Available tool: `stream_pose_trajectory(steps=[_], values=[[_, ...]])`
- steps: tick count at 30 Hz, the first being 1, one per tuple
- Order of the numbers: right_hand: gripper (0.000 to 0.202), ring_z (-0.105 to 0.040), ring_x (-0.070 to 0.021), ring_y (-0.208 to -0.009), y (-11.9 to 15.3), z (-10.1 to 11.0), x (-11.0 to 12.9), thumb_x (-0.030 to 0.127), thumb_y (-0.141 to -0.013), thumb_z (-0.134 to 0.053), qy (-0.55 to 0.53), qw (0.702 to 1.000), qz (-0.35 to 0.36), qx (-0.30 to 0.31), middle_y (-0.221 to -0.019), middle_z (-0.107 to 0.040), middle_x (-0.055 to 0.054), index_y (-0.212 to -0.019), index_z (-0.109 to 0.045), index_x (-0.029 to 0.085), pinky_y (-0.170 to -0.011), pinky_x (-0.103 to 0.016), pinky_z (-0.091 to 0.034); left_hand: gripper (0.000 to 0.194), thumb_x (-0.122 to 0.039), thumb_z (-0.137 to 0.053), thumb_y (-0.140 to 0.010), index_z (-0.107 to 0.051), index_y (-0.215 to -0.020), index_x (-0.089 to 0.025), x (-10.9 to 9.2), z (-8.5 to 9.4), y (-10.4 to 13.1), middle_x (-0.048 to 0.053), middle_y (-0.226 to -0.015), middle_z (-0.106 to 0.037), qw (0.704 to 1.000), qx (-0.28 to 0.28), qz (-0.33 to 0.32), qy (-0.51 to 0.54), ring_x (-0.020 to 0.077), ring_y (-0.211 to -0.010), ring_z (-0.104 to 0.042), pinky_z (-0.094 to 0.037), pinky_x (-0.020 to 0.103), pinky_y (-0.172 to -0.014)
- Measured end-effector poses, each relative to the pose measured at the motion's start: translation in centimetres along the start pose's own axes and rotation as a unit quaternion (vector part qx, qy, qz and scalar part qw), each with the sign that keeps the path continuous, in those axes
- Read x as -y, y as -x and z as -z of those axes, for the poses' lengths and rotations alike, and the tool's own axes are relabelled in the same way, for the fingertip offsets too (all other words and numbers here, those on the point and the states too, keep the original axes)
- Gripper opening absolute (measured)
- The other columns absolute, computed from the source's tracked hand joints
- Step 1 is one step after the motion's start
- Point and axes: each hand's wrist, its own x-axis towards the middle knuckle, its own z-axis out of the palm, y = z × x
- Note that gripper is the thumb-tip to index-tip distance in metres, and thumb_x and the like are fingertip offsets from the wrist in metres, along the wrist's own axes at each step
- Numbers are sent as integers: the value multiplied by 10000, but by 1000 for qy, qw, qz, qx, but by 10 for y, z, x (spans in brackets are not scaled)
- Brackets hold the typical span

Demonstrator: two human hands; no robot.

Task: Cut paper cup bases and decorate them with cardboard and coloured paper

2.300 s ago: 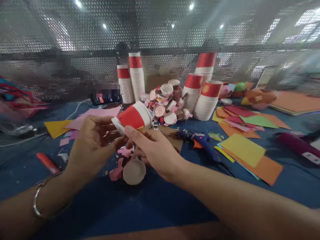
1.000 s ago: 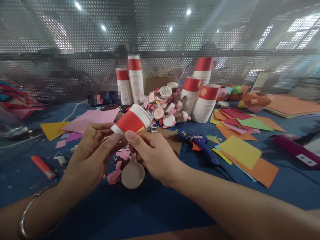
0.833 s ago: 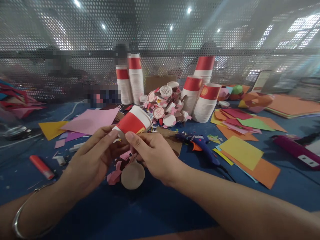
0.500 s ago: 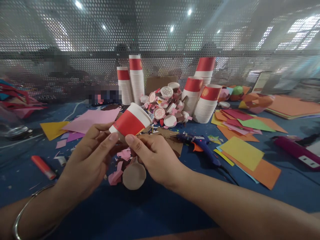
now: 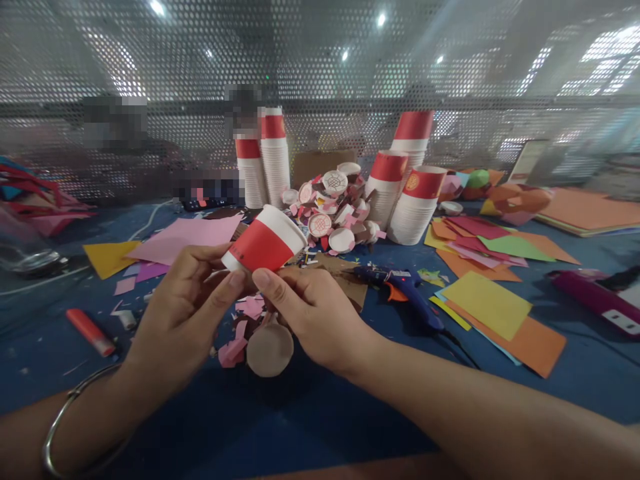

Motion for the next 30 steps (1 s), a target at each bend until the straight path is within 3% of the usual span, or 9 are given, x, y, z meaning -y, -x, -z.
stream_pose_trajectory(steps=[7, 16, 30], values=[[535, -249, -63, -489, 0, 1, 0, 612, -972, -573, 0, 1000, 10, 4, -610, -381, 60, -653, -477, 193, -415, -239, -192, 246, -308, -694, -939, -588, -1134, -203, -1, 1, -2, 47, -977, -712, 999, -7, -28, -27, 166, -820, -703, -591, 278, -646], [542, -271, -62, -486, 2, 1, 2, 624, -972, -560, 18, 999, 28, 6, -621, -382, 58, -655, -459, 197, -413, -240, -204, 253, -266, -731, -919, -601, -1130, -221, 0, 0, 1, 47, -1043, -725, 999, -1, -35, -10, 167, -899, -719, -611, 280, -723], [553, -286, -64, -490, -1, 0, -1, 666, -937, -586, -2, 1000, -8, 1, -607, -373, 60, -667, -453, 202, -421, -238, -198, 312, -297, -757, -883, -564, -1116, -223, -4, 0, -3, 79, -1183, -706, 1000, -17, 0, 20, 226, -1059, -712, -623, 350, -822]])
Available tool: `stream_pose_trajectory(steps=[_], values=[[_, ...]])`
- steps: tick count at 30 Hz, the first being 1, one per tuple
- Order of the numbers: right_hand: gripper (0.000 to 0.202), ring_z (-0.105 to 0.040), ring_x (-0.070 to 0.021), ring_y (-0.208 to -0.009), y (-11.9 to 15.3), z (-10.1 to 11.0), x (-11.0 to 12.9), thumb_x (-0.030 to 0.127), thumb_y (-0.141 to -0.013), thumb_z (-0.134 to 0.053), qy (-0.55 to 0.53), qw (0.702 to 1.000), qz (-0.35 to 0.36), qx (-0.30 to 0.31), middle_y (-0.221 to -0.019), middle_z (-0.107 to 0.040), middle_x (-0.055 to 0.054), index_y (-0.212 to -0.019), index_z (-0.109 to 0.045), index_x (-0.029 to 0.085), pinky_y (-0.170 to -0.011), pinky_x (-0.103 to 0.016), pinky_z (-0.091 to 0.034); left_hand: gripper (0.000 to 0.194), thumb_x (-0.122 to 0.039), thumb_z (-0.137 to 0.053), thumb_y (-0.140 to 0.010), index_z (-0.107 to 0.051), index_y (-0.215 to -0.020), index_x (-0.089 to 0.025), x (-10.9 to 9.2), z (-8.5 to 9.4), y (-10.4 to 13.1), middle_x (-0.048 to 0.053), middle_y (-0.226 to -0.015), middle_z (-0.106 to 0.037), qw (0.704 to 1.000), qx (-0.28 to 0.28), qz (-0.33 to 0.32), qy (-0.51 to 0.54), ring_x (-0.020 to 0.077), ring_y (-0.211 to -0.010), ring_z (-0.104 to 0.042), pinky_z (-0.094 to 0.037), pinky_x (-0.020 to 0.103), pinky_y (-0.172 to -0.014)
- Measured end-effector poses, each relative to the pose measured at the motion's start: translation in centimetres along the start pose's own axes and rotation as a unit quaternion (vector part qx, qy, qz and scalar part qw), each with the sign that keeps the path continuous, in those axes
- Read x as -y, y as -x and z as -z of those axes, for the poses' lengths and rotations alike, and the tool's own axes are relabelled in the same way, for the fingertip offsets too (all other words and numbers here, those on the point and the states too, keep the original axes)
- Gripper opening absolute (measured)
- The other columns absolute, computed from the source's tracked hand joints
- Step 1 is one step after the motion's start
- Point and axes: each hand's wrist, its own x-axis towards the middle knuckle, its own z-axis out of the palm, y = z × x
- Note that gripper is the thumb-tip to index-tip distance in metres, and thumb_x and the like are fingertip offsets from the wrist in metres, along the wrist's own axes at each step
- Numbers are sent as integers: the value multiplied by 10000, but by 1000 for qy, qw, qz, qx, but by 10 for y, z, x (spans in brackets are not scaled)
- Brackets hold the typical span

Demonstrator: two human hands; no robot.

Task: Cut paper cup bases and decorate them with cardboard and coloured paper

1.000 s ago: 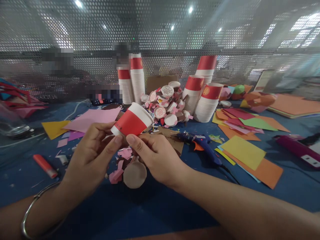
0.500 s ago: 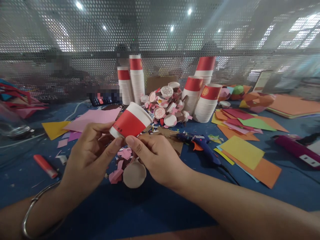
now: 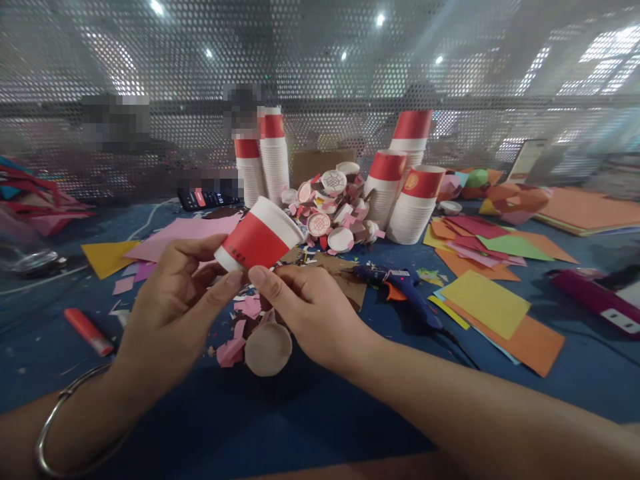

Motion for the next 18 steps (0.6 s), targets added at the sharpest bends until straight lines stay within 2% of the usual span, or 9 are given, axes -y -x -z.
stream_pose_trajectory(steps=[6, 11, 18], values=[[543, -287, -59, -502, 1, 0, -1, 651, -959, -566, -3, 1000, -10, 5, -635, -395, 52, -683, -458, 196, -422, -230, -188, 351, -275, -787, -856, -563, -1122, -226, 3, 2, 1, 61, -1112, -719, 1000, -20, -9, 11, 217, -1074, -695, -601, 354, -881], [546, -274, -66, -513, 1, -1, 0, 656, -943, -586, -6, 1000, -17, 11, -632, -375, 53, -677, -456, 197, -416, -227, -178, 395, -345, -786, -862, -578, -1181, -242, 10, 6, -1, 70, -1115, -717, 999, -38, 34, 15, 220, -997, -702, -601, 381, -836], [547, -257, -54, -487, 2, -2, -1, 645, -943, -596, -15, 1000, -14, 7, -618, -378, 58, -667, -475, 188, -404, -222, -173, 373, -308, -793, -853, -580, -1146, -220, 7, 3, 4, 72, -1070, -707, 1000, -16, 13, -9, 226, -986, -701, -607, 364, -806]])
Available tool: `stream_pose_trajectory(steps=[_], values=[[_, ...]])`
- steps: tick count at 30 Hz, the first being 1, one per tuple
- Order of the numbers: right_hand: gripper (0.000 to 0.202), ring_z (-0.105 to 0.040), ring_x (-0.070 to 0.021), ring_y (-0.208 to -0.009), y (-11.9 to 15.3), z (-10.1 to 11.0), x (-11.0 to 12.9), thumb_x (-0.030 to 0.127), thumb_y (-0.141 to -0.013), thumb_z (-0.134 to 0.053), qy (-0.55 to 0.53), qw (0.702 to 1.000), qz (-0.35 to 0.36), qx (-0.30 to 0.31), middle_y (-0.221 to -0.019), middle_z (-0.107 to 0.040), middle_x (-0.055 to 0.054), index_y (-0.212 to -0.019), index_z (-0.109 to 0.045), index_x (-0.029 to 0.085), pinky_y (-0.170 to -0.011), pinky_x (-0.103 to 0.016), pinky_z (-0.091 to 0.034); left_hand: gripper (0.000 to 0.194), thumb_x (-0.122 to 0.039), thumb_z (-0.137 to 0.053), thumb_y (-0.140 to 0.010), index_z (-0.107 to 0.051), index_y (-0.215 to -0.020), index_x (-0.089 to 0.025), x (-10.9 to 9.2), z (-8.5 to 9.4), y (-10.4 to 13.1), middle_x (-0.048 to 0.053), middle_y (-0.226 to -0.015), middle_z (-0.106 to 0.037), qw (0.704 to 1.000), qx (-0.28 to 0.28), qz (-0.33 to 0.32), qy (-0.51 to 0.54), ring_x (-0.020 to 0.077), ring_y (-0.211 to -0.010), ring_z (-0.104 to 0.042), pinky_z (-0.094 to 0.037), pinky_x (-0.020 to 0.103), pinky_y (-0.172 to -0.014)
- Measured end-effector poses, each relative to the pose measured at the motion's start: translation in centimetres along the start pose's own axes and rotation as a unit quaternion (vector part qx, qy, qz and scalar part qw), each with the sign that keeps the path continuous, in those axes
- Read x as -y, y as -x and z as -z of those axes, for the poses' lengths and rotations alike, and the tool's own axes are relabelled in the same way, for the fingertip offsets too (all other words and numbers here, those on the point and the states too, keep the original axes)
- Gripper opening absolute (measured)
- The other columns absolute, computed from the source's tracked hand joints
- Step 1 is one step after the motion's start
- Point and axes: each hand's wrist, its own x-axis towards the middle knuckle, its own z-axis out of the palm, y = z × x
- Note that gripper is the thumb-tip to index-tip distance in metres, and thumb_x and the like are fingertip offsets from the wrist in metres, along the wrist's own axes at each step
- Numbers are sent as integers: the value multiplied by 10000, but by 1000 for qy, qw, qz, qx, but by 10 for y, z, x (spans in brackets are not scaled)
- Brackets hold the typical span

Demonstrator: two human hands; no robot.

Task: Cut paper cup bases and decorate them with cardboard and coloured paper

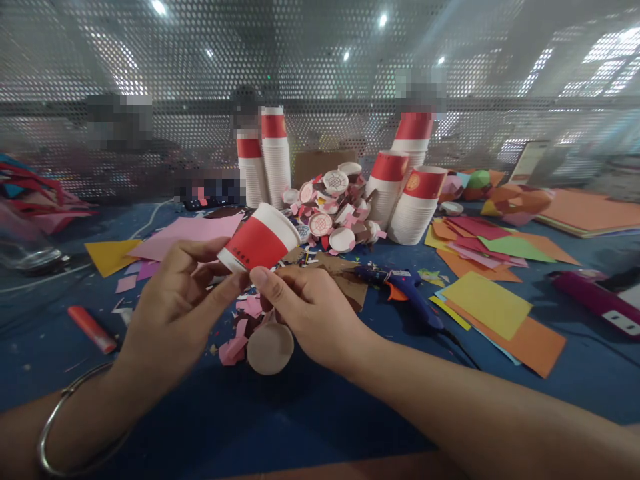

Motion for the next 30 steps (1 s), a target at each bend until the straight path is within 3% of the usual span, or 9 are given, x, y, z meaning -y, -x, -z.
stream_pose_trajectory(steps=[6, 10, 13, 15, 21, 30], values=[[511, -280, -46, -487, 2, 1, 2, 604, -959, -607, -7, 1000, 18, -7, -622, -412, 54, -697, -534, 171, -406, -207, -194, 377, -282, -792, -861, -579, -1164, -211, -5, -4, 6, 70, -1113, -689, 1000, 17, -9, 12, 216, -998, -702, -612, 356, -843], [542, -284, -47, -496, 0, 1, 3, 622, -961, -591, -9, 999, 31, -12, -609, -386, 59, -671, -488, 177, -411, -200, -201, 422, -324, -785, -881, -613, -1248, -208, -6, -6, 1, 64, -1146, -738, 995, 15, 54, 84, 204, -1058, -706, -589, 302, -891], [535, -293, -47, -493, -1, 2, 2, 625, -960, -592, -2, 1000, 25, -18, -612, -410, 54, -683, -507, 175, -407, -201, -197, 438, -357, -731, -927, -631, -1322, -197, -6, -8, -2, 87, -1207, -744, 978, 43, 131, 158, 230, -1124, -700, -565, 342, -986], [533, -295, -47, -492, -1, 2, 0, 622, -961, -592, 1, 1000, 23, -20, -610, -416, 54, -682, -510, 175, -406, -202, -197, 453, -350, -711, -942, -627, -1359, -194, -6, -8, -3, 98, -1240, -740, 970, 66, 148, 184, 243, -1130, -704, -557, 373, -1017], [538, -279, -43, -478, -1, 0, -3, 611, -972, -585, -5, 999, 33, -12, -592, -365, 69, -668, -465, 183, -407, -208, -194, 540, -354, -743, -913, -615, -1427, -248, -5, -5, -3, 66, -1252, -746, 990, 53, 88, 99, 250, -1098, -711, -575, 395, -993], [540, -274, -51, -477, 0, -1, -3, 618, -977, -565, 12, 999, 47, -7, -599, -348, 68, -666, -454, 191, -408, -226, -204, 528, -373, -739, -906, -637, -1412, -260, -8, -4, 0, 39, -1148, -780, 997, 35, 56, 32, 216, -990, -730, -605, 350, -920]])
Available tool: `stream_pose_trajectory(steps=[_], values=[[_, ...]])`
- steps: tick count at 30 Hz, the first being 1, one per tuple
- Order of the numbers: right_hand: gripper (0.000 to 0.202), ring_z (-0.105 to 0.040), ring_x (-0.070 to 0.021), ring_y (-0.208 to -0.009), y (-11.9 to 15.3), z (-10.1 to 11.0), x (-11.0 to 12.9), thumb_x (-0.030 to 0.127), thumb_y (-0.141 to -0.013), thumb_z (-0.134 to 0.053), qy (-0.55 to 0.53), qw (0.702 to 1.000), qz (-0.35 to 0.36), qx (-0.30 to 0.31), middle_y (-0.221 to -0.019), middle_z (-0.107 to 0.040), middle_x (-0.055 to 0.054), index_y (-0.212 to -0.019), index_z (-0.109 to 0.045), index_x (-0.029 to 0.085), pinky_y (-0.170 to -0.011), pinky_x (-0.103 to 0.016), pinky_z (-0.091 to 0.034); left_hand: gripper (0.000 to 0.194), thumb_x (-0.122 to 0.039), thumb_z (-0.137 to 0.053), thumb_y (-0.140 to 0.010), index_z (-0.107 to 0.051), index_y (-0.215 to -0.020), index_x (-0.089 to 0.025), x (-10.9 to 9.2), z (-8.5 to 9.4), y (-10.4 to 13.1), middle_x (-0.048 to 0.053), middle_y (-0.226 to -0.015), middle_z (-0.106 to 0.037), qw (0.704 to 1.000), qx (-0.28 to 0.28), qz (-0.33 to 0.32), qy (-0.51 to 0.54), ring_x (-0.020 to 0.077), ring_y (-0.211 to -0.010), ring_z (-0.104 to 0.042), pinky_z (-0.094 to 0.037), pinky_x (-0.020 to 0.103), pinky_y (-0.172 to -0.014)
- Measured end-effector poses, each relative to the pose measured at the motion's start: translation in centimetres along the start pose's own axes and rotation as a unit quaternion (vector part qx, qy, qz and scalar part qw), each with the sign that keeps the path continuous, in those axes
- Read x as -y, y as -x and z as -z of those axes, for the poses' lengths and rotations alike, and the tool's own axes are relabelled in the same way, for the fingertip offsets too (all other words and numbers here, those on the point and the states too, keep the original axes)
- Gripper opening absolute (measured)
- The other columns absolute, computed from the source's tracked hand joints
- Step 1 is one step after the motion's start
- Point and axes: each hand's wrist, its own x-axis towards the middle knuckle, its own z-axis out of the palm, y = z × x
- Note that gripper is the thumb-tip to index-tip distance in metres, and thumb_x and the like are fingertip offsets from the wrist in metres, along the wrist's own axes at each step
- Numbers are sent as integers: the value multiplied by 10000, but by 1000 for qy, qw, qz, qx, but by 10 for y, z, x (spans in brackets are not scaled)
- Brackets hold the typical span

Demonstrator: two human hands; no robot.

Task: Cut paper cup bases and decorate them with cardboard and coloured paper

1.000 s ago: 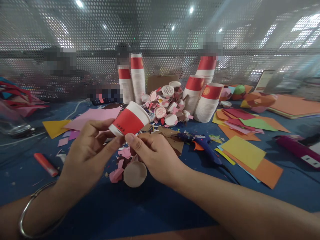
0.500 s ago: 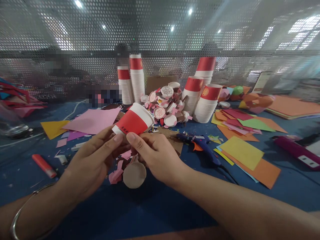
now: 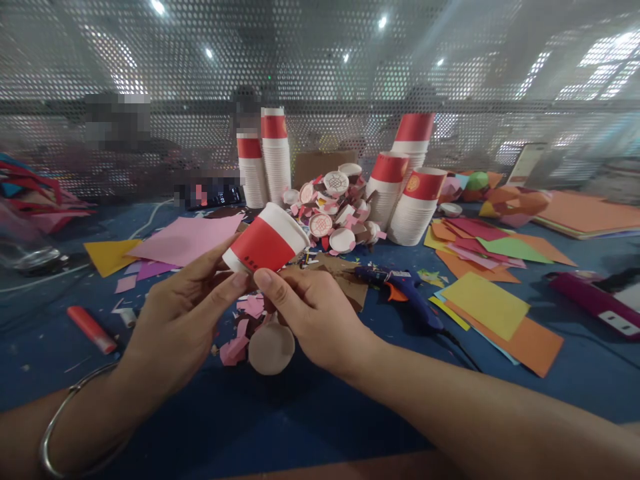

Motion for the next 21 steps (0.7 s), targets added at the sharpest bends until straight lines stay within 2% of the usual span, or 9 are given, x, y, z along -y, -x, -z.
stream_pose_trajectory(steps=[6, 12, 17, 21], values=[[538, -268, -50, -473, 2, 0, 1, 611, -985, -555, 16, 1000, 14, -3, -603, -345, 67, -664, -437, 196, -405, -229, -206, 494, -379, -734, -901, -671, -1372, -244, -2, 1, 0, 31, -1044, -792, 997, -18, -35, -67, 208, -912, -734, -621, 313, -795], [541, -283, -51, -495, 0, 1, 0, 600, -991, -553, 29, 999, 20, -8, -628, -359, 60, -658, -431, 193, -415, -215, -224, 503, -389, -739, -896, -665, -1378, -264, 0, 3, -2, 48, -1190, -772, 994, -17, -54, -97, 234, -1028, -735, -602, 373, -929], [540, -287, -51, -496, 0, 1, 0, 602, -987, -560, 15, 1000, 9, -8, -618, -373, 63, -659, -440, 190, -422, -215, -223, 596, -409, -760, -878, -616, -1434, -252, 4, 10, -4, 75, -1108, -770, 991, -18, -54, -120, 243, -971, -729, -609, 395, -881], [539, -284, -55, -499, 1, 1, 0, 614, -976, -569, 3, 1000, -7, -10, -627, -376, 61, -665, -442, 192, -421, -219, -214, 615, -375, -769, -876, -592, -1459, -288, 4, 11, -5, 73, -1194, -735, 990, -26, -72, -115, 244, -1032, -708, -590, 413, -956]])
